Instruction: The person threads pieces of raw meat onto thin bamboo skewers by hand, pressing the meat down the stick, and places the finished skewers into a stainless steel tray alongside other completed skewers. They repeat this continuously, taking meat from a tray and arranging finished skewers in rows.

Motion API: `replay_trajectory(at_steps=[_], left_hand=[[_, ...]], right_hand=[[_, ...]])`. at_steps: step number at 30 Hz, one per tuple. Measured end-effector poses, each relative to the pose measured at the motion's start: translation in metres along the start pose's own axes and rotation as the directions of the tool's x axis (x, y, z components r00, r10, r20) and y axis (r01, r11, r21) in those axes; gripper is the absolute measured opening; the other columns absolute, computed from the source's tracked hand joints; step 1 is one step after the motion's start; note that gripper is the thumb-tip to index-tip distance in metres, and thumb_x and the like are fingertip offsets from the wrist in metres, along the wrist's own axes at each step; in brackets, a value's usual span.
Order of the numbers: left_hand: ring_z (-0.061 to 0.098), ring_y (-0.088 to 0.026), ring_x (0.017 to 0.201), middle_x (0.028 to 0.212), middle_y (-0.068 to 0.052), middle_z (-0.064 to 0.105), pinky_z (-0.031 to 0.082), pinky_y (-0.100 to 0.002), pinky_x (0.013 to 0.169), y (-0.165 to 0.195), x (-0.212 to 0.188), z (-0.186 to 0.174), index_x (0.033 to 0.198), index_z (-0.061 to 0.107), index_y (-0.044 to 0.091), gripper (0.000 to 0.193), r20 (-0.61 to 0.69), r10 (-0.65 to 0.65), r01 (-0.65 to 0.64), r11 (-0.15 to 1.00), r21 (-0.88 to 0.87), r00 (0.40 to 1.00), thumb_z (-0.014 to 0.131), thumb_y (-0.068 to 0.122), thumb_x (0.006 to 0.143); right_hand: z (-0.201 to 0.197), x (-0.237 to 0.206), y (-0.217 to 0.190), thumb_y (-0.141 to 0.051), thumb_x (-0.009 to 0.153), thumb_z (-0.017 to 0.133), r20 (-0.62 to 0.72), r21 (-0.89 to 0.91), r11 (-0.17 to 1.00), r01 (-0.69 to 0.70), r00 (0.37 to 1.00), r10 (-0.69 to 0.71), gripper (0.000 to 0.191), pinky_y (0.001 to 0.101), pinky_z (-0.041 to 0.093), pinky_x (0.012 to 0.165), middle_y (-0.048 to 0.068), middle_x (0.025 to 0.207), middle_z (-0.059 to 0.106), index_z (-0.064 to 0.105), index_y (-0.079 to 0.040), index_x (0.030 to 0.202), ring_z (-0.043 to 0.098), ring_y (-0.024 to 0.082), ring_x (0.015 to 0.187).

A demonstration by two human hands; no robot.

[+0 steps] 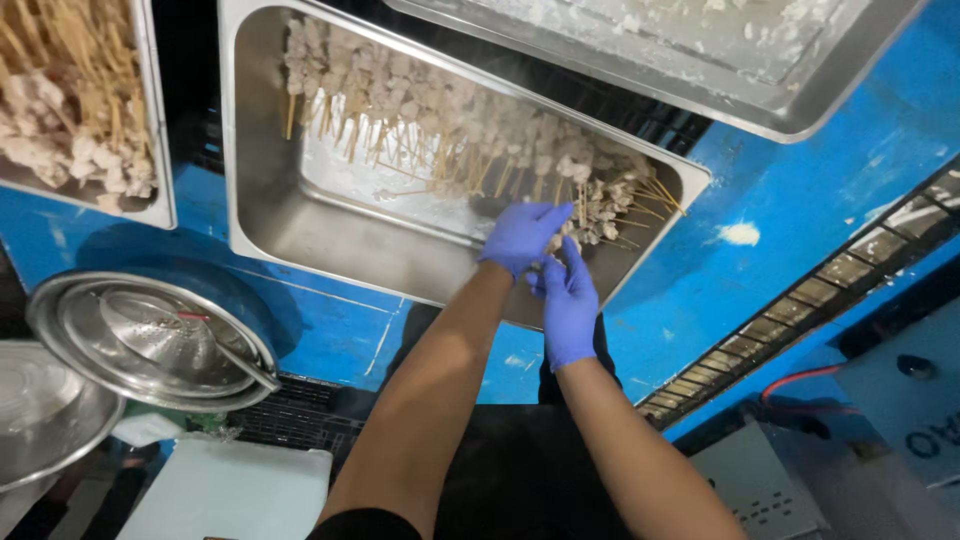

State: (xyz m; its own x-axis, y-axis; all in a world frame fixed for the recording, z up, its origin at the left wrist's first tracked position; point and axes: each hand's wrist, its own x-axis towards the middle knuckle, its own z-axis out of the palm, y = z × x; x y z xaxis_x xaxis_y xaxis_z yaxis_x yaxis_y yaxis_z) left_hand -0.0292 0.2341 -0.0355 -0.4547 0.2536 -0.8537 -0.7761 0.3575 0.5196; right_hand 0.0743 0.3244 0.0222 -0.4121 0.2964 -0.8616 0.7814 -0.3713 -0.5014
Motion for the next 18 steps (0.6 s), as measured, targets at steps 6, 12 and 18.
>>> replay_trajectory(at_steps=[6, 12, 18], left_hand=[[0.063, -0.013, 0.062, 0.082, -0.007, 0.069, 0.05, -0.026, 0.057, -0.052, -0.044, -0.057, 0.14, 0.063, 0.0, 0.05, -0.285, 0.432, -0.328, 0.879, 0.346, 0.856, 0.053, 0.033, 0.104], [0.069, -0.024, 0.059, 0.071, -0.012, 0.069, 0.055, -0.038, 0.061, -0.05, -0.048, -0.116, 0.093, 0.065, 0.004, 0.041, -0.669, -0.17, 0.167, 0.984, -0.069, 0.723, 0.063, 0.044, 0.097], [0.07, -0.021, 0.071, 0.076, -0.01, 0.072, 0.054, -0.037, 0.07, -0.072, -0.058, -0.122, 0.092, 0.071, 0.005, 0.031, -0.647, 0.154, -0.057, 0.984, 0.169, 0.747, 0.061, 0.033, 0.1]], right_hand=[[0.009, -0.026, 0.013, -0.014, 0.102, 0.055, 0.045, -0.073, 0.971, -0.23, 0.971, 0.233, 0.034, 0.0274, 0.055, 0.074, 0.009, 0.108, 0.074, 0.062, -0.005, 0.134, 0.069, 0.014, 0.082], [0.01, -0.042, 0.027, -0.018, 0.103, 0.054, 0.097, -0.124, 0.953, -0.275, 0.953, 0.287, 0.028, 0.026, 0.052, 0.07, 0.009, 0.099, 0.075, 0.069, -0.006, 0.123, 0.067, 0.014, 0.077], [0.01, -0.044, 0.026, -0.022, 0.103, 0.057, 0.127, -0.126, 0.948, -0.291, 0.943, 0.306, 0.028, 0.0255, 0.051, 0.069, 0.008, 0.093, 0.075, 0.072, -0.003, 0.119, 0.066, 0.012, 0.076]])
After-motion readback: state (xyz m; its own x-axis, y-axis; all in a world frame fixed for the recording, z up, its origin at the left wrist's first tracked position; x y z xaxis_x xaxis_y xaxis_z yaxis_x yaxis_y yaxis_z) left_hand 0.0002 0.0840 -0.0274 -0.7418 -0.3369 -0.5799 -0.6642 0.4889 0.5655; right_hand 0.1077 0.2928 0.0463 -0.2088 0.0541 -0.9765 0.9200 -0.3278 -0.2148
